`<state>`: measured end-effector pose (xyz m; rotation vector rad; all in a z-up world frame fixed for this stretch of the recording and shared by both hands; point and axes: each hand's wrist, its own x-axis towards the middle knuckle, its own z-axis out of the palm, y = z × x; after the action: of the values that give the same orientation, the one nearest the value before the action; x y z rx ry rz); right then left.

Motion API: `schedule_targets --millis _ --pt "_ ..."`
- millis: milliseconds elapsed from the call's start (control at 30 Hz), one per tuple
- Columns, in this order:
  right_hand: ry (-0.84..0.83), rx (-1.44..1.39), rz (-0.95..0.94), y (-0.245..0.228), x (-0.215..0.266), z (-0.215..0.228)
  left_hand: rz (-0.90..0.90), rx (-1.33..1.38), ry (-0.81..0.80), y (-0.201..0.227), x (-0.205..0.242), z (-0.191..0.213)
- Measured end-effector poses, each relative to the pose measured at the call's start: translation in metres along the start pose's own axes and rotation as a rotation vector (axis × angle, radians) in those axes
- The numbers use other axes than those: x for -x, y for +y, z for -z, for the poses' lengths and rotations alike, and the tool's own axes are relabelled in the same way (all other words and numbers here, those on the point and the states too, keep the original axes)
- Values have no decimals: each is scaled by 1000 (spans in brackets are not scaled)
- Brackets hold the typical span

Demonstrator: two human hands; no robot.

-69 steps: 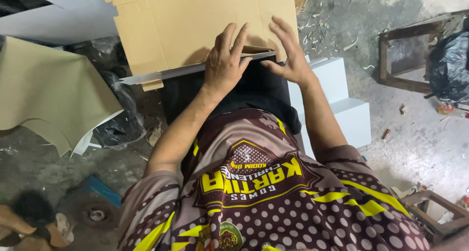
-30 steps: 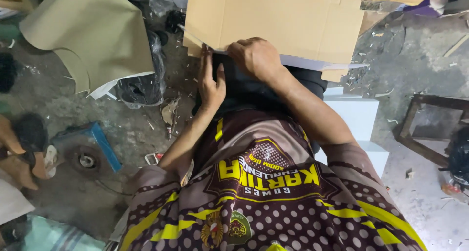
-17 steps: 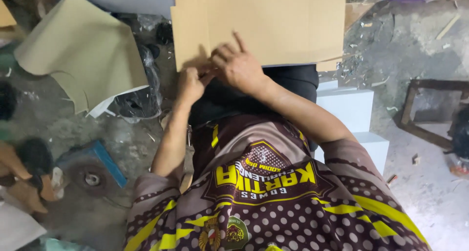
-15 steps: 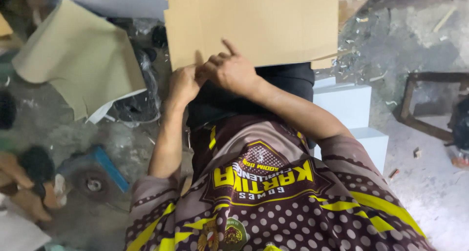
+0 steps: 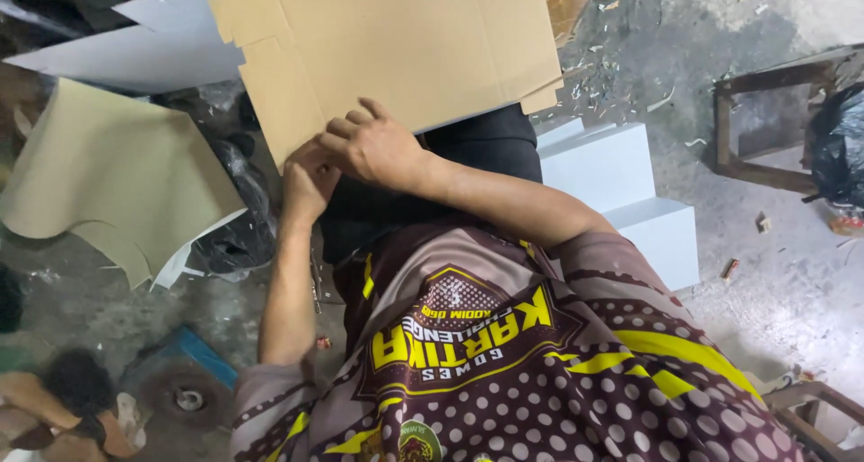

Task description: The person assembles a cardboard box by folding the flaps and inserting tabs into slots. They then insert a white rectangular piece into the box and fold the sides to complete the structure.

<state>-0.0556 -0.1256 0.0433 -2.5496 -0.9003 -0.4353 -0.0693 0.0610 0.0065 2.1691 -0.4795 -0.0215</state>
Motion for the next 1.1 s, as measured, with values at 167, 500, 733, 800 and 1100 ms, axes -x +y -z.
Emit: schedule_targets --millis 167,500,733,800,1100 --pt "-177 -9 -133 33 29 84 163 323 -96 0 11 18" --pt "-67 208 -260 70 123 91 120 2 -46 51 -47 23" --pt "-135 300 -397 84 165 126 137 -327 179 38 6 62" --pt "-209 377 -484 94 186 137 195 -700 175 40 28 65" --pt "-584 -292 -525 98 134 199 143 -595 57 55 16 91"
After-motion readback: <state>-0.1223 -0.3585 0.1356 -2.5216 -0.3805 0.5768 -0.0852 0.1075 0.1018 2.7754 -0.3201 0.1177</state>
